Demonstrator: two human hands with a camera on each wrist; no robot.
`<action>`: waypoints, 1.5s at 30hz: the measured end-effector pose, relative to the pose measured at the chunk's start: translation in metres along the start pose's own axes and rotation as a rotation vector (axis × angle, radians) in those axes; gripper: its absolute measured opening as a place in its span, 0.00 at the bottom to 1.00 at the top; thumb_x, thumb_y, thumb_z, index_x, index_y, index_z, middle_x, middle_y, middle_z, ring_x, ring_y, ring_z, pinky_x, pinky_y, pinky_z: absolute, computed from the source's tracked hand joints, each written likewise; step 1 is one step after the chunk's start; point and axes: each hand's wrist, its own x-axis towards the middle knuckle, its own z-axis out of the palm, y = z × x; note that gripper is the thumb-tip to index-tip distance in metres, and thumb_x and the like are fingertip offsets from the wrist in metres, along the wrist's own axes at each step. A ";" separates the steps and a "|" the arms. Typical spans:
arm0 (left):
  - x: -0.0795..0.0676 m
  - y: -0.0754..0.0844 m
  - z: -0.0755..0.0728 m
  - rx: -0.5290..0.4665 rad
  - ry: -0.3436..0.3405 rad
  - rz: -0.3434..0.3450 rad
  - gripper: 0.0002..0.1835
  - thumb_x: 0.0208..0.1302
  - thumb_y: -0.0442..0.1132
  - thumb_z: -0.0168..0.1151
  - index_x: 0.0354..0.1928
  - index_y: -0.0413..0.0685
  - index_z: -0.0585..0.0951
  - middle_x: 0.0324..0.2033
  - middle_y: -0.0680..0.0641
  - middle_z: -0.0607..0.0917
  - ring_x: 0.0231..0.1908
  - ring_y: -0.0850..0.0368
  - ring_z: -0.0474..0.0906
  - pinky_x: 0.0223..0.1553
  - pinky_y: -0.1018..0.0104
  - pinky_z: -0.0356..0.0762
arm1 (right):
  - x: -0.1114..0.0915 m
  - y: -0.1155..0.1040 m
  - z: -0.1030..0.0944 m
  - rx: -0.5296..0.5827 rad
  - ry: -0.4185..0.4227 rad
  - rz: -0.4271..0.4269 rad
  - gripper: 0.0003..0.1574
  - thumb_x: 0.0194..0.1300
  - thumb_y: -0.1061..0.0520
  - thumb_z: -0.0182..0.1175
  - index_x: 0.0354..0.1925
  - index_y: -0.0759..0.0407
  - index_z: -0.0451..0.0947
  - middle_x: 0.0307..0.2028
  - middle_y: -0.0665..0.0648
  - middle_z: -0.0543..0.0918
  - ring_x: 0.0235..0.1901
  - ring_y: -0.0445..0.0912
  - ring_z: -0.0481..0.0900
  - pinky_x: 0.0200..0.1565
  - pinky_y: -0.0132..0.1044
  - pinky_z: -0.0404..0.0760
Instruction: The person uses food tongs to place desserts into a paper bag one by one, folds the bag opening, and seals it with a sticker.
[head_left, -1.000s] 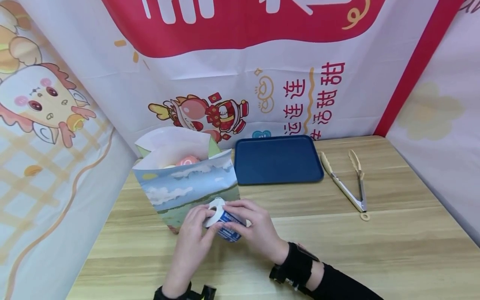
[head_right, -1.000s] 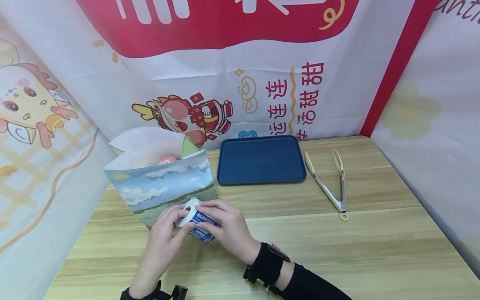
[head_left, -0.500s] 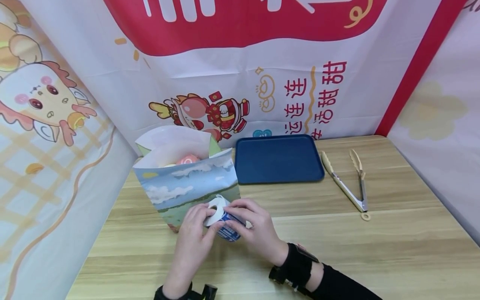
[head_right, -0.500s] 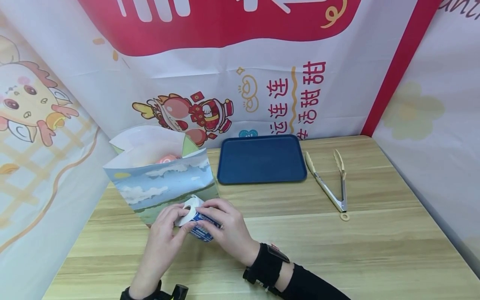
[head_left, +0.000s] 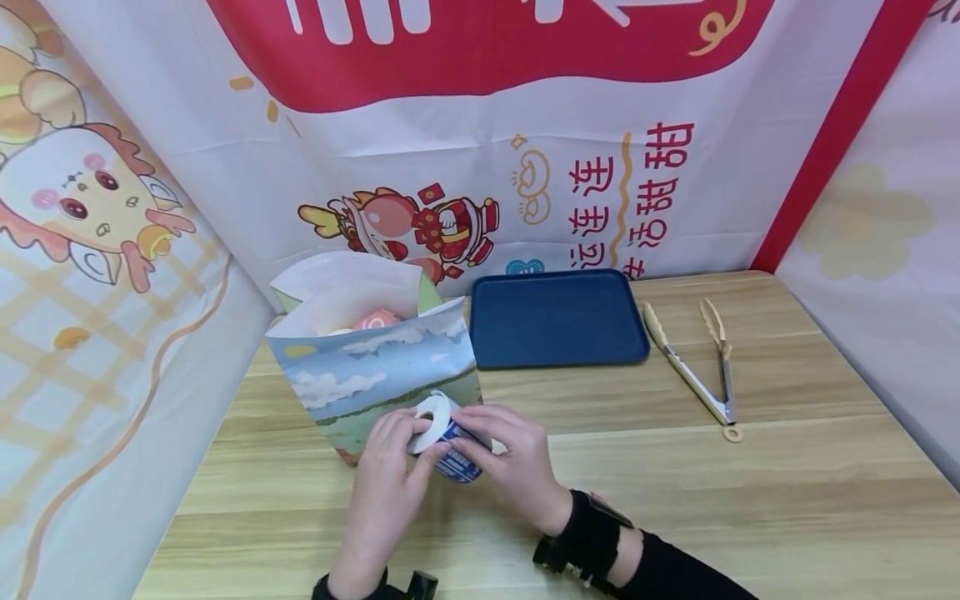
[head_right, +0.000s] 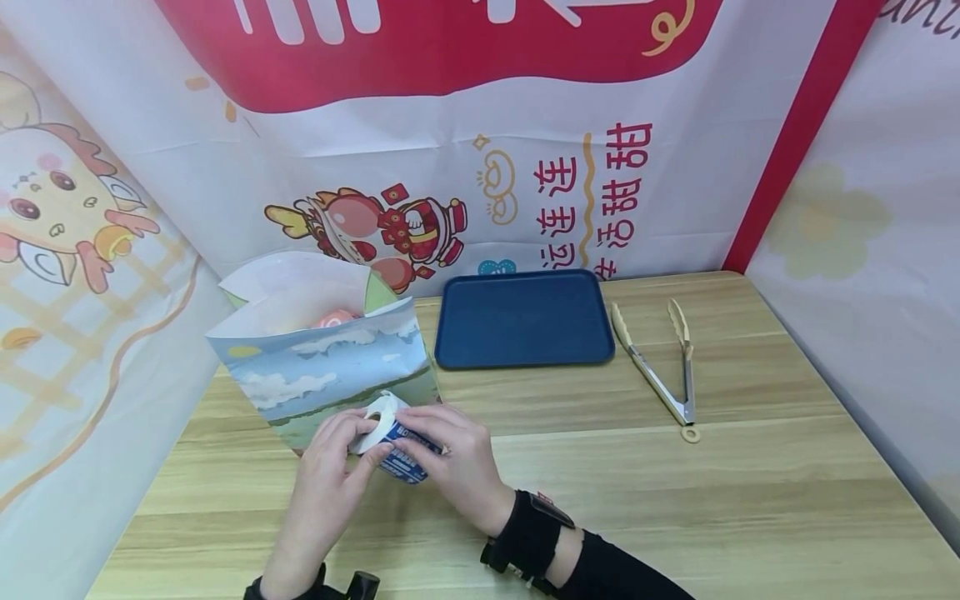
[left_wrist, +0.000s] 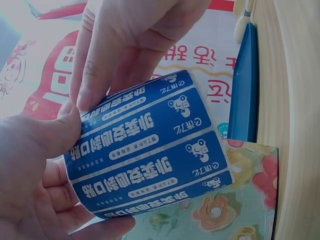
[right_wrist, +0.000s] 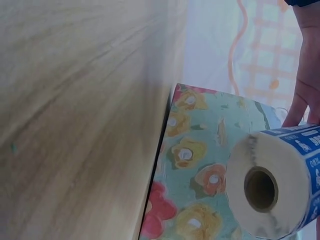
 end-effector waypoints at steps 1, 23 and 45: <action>0.000 0.000 0.000 0.000 0.002 -0.002 0.14 0.49 0.38 0.71 0.35 0.36 0.79 0.38 0.37 0.84 0.48 0.43 0.74 0.50 0.44 0.74 | 0.000 0.000 0.000 0.002 0.003 0.001 0.16 0.50 0.63 0.70 0.41 0.67 0.84 0.38 0.62 0.87 0.42 0.47 0.82 0.42 0.38 0.84; -0.001 0.005 0.002 0.039 0.027 -0.057 0.14 0.50 0.38 0.71 0.34 0.35 0.80 0.39 0.36 0.84 0.48 0.42 0.74 0.49 0.45 0.74 | 0.003 -0.009 0.006 0.003 0.077 0.201 0.11 0.48 0.62 0.71 0.34 0.63 0.86 0.33 0.59 0.88 0.37 0.44 0.83 0.39 0.41 0.84; 0.000 0.007 -0.007 -0.114 -0.147 -0.249 0.11 0.53 0.37 0.69 0.36 0.41 0.80 0.44 0.41 0.83 0.49 0.49 0.74 0.51 0.47 0.74 | 0.022 0.011 -0.017 -0.151 -0.050 -0.622 0.05 0.58 0.66 0.62 0.31 0.65 0.85 0.31 0.60 0.88 0.35 0.48 0.84 0.37 0.37 0.85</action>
